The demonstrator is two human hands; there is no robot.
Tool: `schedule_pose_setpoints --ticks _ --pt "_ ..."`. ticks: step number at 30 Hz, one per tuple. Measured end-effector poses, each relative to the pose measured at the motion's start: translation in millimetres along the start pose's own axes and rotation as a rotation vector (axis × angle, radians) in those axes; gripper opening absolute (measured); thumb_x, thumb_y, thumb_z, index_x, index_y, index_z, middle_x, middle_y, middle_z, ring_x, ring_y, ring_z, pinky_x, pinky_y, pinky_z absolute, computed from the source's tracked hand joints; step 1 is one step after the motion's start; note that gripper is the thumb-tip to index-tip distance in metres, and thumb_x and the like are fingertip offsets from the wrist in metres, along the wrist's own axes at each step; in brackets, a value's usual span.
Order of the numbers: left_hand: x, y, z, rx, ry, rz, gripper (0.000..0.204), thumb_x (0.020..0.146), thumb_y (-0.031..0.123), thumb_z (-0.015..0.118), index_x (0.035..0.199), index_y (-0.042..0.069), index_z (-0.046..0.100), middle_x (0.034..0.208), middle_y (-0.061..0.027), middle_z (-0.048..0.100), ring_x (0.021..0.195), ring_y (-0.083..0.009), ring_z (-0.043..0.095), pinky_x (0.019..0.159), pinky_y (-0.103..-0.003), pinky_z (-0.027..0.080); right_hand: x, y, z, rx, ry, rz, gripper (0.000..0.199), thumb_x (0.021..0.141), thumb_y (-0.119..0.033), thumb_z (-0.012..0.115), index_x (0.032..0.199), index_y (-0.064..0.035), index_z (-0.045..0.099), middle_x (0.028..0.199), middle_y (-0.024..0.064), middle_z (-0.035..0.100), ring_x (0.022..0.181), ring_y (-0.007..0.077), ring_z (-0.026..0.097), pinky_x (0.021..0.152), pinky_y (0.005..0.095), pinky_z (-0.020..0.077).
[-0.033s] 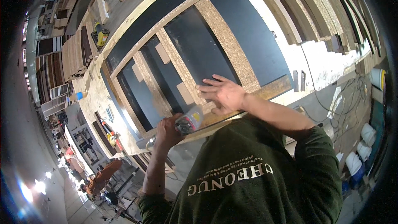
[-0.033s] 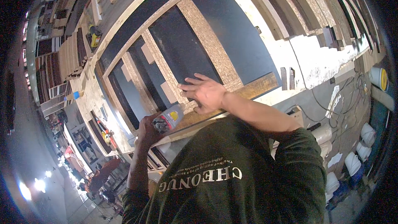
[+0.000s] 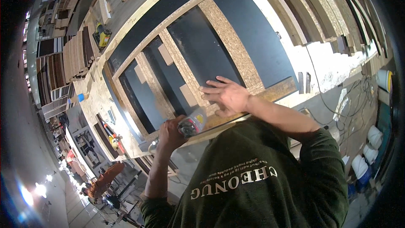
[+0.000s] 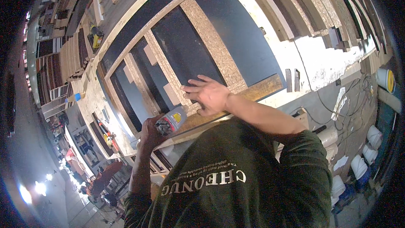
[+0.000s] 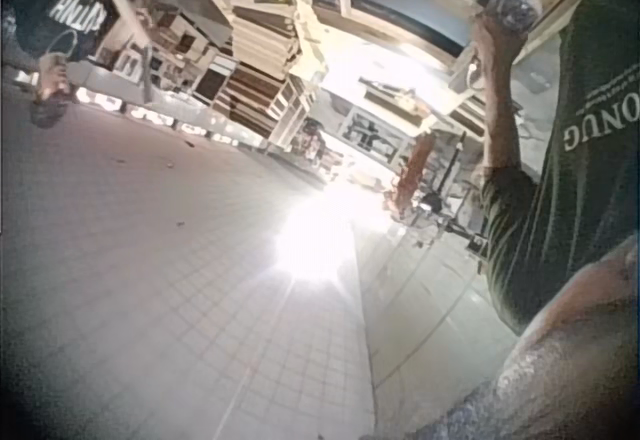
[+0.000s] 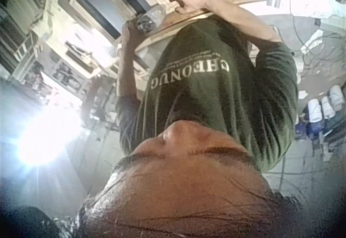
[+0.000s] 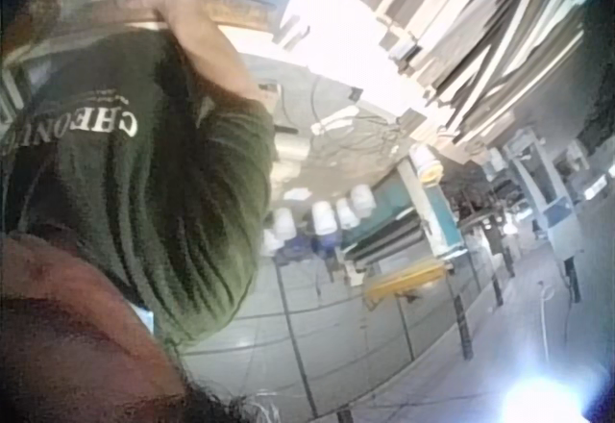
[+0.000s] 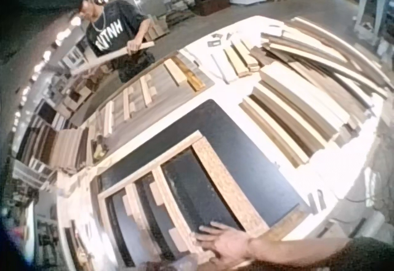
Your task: Assembling and stapling small wood frames on a workbench in a furniture factory.
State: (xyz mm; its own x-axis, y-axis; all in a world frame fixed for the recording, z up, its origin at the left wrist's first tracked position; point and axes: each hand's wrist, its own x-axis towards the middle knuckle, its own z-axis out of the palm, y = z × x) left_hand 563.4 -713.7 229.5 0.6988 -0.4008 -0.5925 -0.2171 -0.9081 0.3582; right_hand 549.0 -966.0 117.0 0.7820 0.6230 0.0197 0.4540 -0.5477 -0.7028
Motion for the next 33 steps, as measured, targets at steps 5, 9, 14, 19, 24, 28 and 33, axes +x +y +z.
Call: schedule_pose_setpoints --ticks 5,9,14,19,24,28,33 --pt "0 -7 1 0.049 0.047 0.047 0.056 0.061 0.028 0.085 0.104 0.000 0.064 0.083 -0.0131 0.069 0.075 -0.0243 0.069 0.071 -0.036 0.053 0 -1 -3 0.011 -0.012 0.004 0.065 0.067 -0.033 0.064 0.128 -0.0100 0.053 0.146 0.0065 0.038 0.135 0.0287 0.035 0.114 0.0469 0.0220" --pt "2 5 -6 -0.068 0.091 0.036 0.041 0.063 0.020 0.079 0.101 0.011 0.064 0.082 -0.0138 0.068 0.079 -0.0353 0.065 0.071 -0.041 0.052 -1 1 -2 -0.001 -0.012 0.002 0.066 0.068 -0.032 0.064 0.129 -0.0097 0.052 0.147 0.0064 0.037 0.136 0.0283 0.033 0.114 0.0463 0.0213" --pt "8 11 -1 -0.083 0.027 0.005 0.053 0.062 0.030 0.084 0.100 0.000 0.063 0.082 -0.0150 0.068 0.080 -0.0274 0.068 0.072 -0.037 0.053 2 2 0 0.003 -0.024 0.001 0.065 0.068 -0.033 0.065 0.128 -0.0099 0.052 0.147 0.0068 0.037 0.136 0.0283 0.033 0.114 0.0460 0.0211" --pt "2 -16 14 0.137 0.144 0.139 0.052 0.062 0.028 0.085 0.101 0.003 0.062 0.086 -0.0145 0.068 0.079 -0.0269 0.067 0.073 -0.037 0.052 3 -2 -1 0.005 0.018 -0.003 0.067 0.067 -0.037 0.067 0.128 -0.0103 0.053 0.145 0.0069 0.039 0.134 0.0258 0.037 0.113 0.0451 0.0233" --pt "-54 -68 26 -0.959 0.331 -0.176 0.024 0.070 0.015 0.075 0.090 0.005 0.065 0.075 -0.0073 0.065 0.068 -0.0123 0.060 0.064 -0.029 0.049 4 -8 -3 -0.035 0.016 -0.002 0.068 0.068 -0.040 0.068 0.127 -0.0105 0.053 0.145 0.0062 0.040 0.133 0.0250 0.038 0.112 0.0453 0.0245" --pt "-101 -88 8 -0.347 0.616 -0.083 0.033 0.074 0.011 0.073 0.103 0.002 0.061 0.090 -0.0089 0.066 0.081 -0.0156 0.062 0.069 -0.032 0.052 2 -11 -10 -0.103 -0.013 0.025 0.074 0.068 -0.044 0.070 0.131 -0.0135 0.047 0.145 0.0074 0.036 0.136 0.0263 0.031 0.113 0.0497 0.0211" --pt "-131 -131 33 -0.568 0.667 -0.290 0.047 0.071 0.011 0.077 0.111 -0.002 0.058 0.102 -0.0124 0.065 0.085 -0.0184 0.063 0.072 -0.032 0.052 20 -44 18 -0.167 0.082 -0.118 0.076 0.073 -0.052 0.066 0.134 -0.0123 0.046 0.147 0.0080 0.033 0.137 0.0257 0.029 0.114 0.0537 0.0139"
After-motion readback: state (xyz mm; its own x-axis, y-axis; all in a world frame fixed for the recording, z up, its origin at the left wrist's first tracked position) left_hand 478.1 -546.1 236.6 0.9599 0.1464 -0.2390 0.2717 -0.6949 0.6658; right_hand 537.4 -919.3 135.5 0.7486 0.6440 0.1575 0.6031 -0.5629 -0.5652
